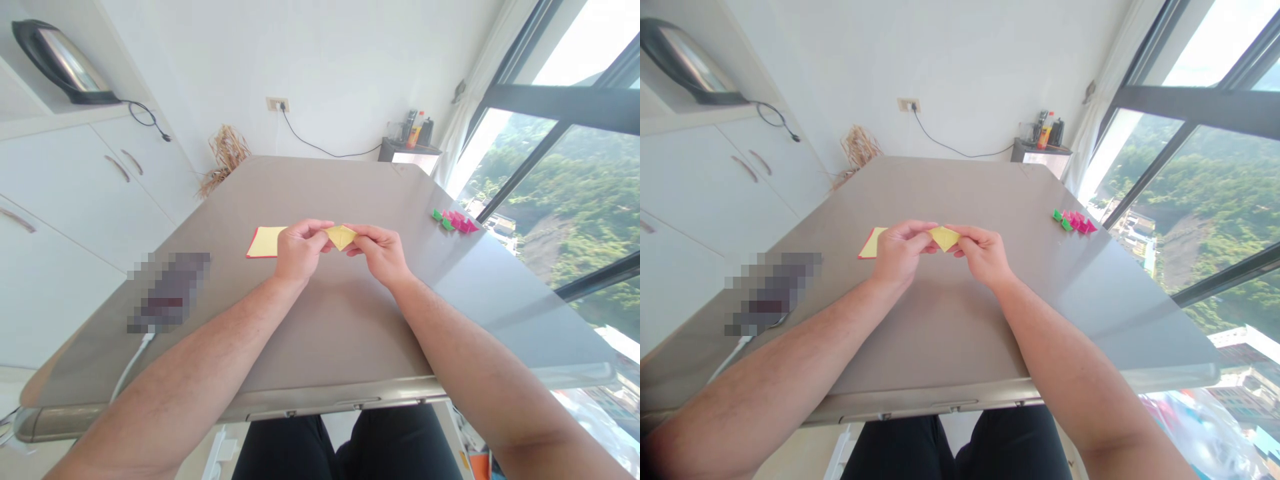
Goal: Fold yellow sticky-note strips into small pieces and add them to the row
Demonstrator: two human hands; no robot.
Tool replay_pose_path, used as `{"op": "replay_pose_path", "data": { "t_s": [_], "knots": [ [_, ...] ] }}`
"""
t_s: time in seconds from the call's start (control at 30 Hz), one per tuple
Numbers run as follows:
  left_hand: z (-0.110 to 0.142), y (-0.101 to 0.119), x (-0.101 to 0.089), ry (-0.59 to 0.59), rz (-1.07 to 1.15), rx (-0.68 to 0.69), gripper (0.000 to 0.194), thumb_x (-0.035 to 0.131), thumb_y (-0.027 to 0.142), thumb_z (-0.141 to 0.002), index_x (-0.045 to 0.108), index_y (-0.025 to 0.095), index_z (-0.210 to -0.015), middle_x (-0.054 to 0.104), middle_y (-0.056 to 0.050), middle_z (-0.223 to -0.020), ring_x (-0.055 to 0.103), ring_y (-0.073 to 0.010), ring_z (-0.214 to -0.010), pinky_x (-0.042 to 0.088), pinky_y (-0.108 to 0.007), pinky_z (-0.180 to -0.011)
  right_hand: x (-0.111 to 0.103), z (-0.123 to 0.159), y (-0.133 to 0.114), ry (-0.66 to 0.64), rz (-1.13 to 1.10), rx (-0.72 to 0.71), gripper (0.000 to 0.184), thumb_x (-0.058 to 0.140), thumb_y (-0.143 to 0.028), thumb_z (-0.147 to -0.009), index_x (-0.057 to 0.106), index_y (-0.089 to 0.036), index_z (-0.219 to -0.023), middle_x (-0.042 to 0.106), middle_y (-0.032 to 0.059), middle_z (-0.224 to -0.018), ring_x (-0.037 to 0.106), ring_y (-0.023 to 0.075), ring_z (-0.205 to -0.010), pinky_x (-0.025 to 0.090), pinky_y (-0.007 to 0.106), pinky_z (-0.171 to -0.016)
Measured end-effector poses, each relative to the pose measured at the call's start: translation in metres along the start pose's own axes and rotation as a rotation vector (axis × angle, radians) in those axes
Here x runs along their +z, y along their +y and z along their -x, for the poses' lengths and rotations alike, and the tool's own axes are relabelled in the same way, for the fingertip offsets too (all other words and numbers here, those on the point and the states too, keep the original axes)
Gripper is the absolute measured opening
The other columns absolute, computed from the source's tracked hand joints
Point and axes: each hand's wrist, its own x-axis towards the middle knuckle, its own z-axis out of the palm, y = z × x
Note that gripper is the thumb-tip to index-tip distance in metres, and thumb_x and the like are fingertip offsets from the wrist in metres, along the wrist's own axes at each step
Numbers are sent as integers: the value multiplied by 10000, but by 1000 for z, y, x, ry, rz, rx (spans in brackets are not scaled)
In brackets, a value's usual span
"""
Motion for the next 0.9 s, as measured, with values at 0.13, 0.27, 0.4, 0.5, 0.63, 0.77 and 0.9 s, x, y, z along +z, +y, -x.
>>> {"op": "replay_pose_path", "data": {
  "t_s": [0.13, 0.27, 0.4, 0.5, 0.63, 0.77, 0.9],
  "knots": [
    [2, 2, 3, 32, 18, 0, 93, 670, 201, -684, 696, 214, -773, 694, 24, -662, 695, -156, -619, 552, -276, -615, 3, 1, -1, 24, -44, 1, 247, 616, -255, -772, 812, -276, -921, 769, -8, -865, 731, 163, -756, 626, 353, -757],
    [4, 3, 6, 48, 42, -12, 80, 621, 165, -661, 646, 211, -722, 671, 32, -640, 687, -148, -604, 535, -261, -592, 5, 2, -1, 44, -99, 7, 188, 638, -258, -772, 804, -260, -860, 760, -3, -833, 722, 154, -708, 619, 346, -733],
    [5, 4, 6, 36, 87, -31, 85, 614, 160, -644, 641, 201, -713, 669, 27, -644, 664, -137, -584, 534, -259, -586, 5, 1, 1, 67, -146, 16, 131, 654, -232, -758, 783, -239, -777, 749, -2, -759, 709, 149, -659, 608, 329, -691],
    [5, 4, 4, 8, 110, -50, 80, 627, 166, -639, 649, 195, -710, 672, 21, -655, 667, -143, -595, 554, -274, -603, 3, -1, 3, 73, -145, 17, 103, 661, -222, -743, 764, -229, -744, 737, -7, -715, 701, 147, -647, 606, 328, -688],
    [5, 4, 3, -25, 111, -62, 62, 688, 217, -678, 664, 186, -726, 691, 5, -711, 680, -154, -644, 586, -305, -648, 1, -2, 3, 87, -93, 4, 95, 661, -224, -736, 756, -221, -728, 726, -11, -692, 695, 146, -642, 607, 341, -705],
    [6, 3, 3, -22, 35, -36, 197, 795, 282, -678, 649, 182, -763, 690, 2, -704, 677, -152, -660, 575, -286, -639, 1, 0, 0, 65, -80, -14, 83, 672, -223, -735, 755, -214, -734, 740, -4, -716, 704, 154, -667, 604, 336, -700],
    [4, -1, 3, 10, -13, 12, 224, 796, 270, -687, 627, 193, -812, 685, 13, -701, 664, -141, -623, 552, -277, -619, 2, 1, -2, 56, -81, -6, 265, 740, -298, -742, 735, -233, -999, 755, -14, -737, 717, 174, -720, 609, 354, -721]
  ]
}}
